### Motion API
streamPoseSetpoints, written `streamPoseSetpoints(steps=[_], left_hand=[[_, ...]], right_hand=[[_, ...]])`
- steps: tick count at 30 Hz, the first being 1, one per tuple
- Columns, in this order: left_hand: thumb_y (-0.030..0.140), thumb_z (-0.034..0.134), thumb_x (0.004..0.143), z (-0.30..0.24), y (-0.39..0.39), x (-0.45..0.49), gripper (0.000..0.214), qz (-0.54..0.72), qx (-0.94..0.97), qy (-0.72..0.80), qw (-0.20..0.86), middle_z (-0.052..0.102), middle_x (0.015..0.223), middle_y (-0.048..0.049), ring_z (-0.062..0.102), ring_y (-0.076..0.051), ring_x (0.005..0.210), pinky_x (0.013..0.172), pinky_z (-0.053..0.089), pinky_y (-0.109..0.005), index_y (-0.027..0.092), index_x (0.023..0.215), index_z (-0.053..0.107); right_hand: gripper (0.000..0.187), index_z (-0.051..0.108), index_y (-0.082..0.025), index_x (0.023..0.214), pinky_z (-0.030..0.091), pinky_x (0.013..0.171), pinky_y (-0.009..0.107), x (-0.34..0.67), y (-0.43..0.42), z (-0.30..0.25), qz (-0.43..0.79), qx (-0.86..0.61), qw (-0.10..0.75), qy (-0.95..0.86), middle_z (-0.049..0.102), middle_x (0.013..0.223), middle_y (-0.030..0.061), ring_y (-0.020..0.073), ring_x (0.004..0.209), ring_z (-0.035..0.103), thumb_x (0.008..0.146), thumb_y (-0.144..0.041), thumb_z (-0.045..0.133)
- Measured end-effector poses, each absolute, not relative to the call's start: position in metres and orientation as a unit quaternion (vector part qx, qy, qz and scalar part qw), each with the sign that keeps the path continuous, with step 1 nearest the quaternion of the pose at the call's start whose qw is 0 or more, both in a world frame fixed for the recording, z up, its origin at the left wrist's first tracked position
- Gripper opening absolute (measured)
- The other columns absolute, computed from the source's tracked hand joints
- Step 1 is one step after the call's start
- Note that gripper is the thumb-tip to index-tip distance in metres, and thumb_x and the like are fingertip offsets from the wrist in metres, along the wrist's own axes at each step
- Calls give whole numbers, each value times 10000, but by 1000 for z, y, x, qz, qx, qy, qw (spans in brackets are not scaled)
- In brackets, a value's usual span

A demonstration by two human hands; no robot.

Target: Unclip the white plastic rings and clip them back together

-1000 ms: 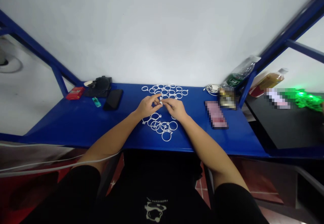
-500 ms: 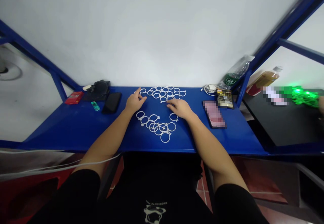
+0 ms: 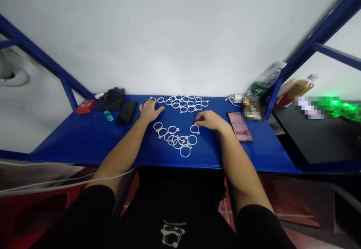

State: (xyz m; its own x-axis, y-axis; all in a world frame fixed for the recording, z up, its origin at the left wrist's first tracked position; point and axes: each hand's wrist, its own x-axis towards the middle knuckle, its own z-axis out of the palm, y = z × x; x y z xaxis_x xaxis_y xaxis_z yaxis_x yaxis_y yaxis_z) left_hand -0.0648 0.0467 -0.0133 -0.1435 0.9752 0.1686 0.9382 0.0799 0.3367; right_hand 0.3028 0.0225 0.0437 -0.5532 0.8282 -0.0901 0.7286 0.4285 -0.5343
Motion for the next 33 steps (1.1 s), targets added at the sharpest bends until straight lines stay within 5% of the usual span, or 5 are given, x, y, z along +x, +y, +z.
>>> streamPoseSetpoints(steps=[11,19,25,29,33], left_hand=[[481,649,1009,-18,43,-46,584,329,752,564,89,600,1561,-147,561,-318,1458,1251,422,-516,195,1512,567],[484,718,987,-2,8,-8,531,354,862,354,77,804,1128,-88,761,-229,1021,987,577,-409,199,1430,647],[345,614,1063,-5,1,10,247,317,899,300,30,824,1023,-63,772,-200,948,875,559,-359,236,1200,788],[310,589,1080,-8,5,5,256,354,877,323,12,831,1051,-68,781,-194,933,867,563,-354,221,1225,780],[323,595,1084,-8,6,3,261,379,863,334,-4,830,1047,-81,784,-191,904,858,574,-345,194,1246,754]], right_hand=[[191,722,-220,826,336,620,291,272,17,32,157,-496,44,-853,763,829,41,180,724,633,949,-366,715],[235,683,-210,718,387,629,277,251,13,20,202,-542,252,-776,735,726,18,161,664,626,914,-339,674],[257,653,-210,673,391,605,272,245,12,9,227,-508,294,-778,712,680,6,153,635,617,890,-341,697],[262,728,-210,877,454,625,287,253,14,7,211,-452,342,-797,729,756,17,160,643,621,901,-469,764],[479,697,-246,1308,567,720,345,254,12,11,177,-359,383,-832,744,1194,102,187,785,662,935,-538,758]])
